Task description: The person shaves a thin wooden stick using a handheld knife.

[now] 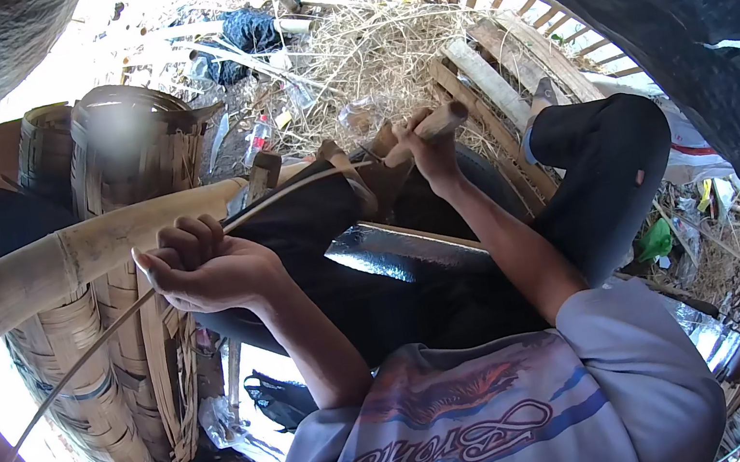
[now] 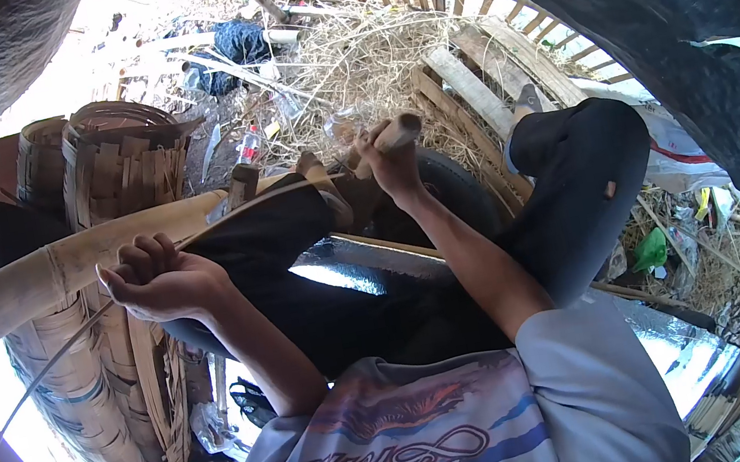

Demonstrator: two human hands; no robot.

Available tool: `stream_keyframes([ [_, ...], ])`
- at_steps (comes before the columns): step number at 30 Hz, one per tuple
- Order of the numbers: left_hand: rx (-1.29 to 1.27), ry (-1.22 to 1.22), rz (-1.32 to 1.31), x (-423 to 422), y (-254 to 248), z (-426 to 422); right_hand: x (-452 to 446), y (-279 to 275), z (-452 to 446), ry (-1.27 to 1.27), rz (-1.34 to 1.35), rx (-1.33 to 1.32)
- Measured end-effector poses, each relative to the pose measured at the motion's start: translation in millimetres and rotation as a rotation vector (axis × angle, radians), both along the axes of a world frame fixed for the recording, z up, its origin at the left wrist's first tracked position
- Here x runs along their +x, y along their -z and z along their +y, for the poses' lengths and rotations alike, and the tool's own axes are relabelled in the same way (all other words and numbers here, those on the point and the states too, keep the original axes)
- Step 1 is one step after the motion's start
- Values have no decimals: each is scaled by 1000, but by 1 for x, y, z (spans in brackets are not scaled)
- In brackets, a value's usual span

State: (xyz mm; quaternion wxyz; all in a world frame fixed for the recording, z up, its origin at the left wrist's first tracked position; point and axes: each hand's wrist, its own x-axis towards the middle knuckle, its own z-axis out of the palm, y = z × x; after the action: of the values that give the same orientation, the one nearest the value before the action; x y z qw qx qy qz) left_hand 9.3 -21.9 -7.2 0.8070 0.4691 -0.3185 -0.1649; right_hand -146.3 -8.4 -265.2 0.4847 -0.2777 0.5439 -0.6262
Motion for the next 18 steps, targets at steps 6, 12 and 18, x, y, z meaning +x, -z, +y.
stream_keyframes([
  [6, 19, 4, -28, 0, 1, 2, -5, -13, 7, -62, -12, 205],
  [12, -2, 4, -1, 0, 1, 0, 1, -5, 7, -49, -36, -77],
  [18, 1, 31, -2, 2, 3, 4, -7, -7, 2, -63, -46, 138],
])
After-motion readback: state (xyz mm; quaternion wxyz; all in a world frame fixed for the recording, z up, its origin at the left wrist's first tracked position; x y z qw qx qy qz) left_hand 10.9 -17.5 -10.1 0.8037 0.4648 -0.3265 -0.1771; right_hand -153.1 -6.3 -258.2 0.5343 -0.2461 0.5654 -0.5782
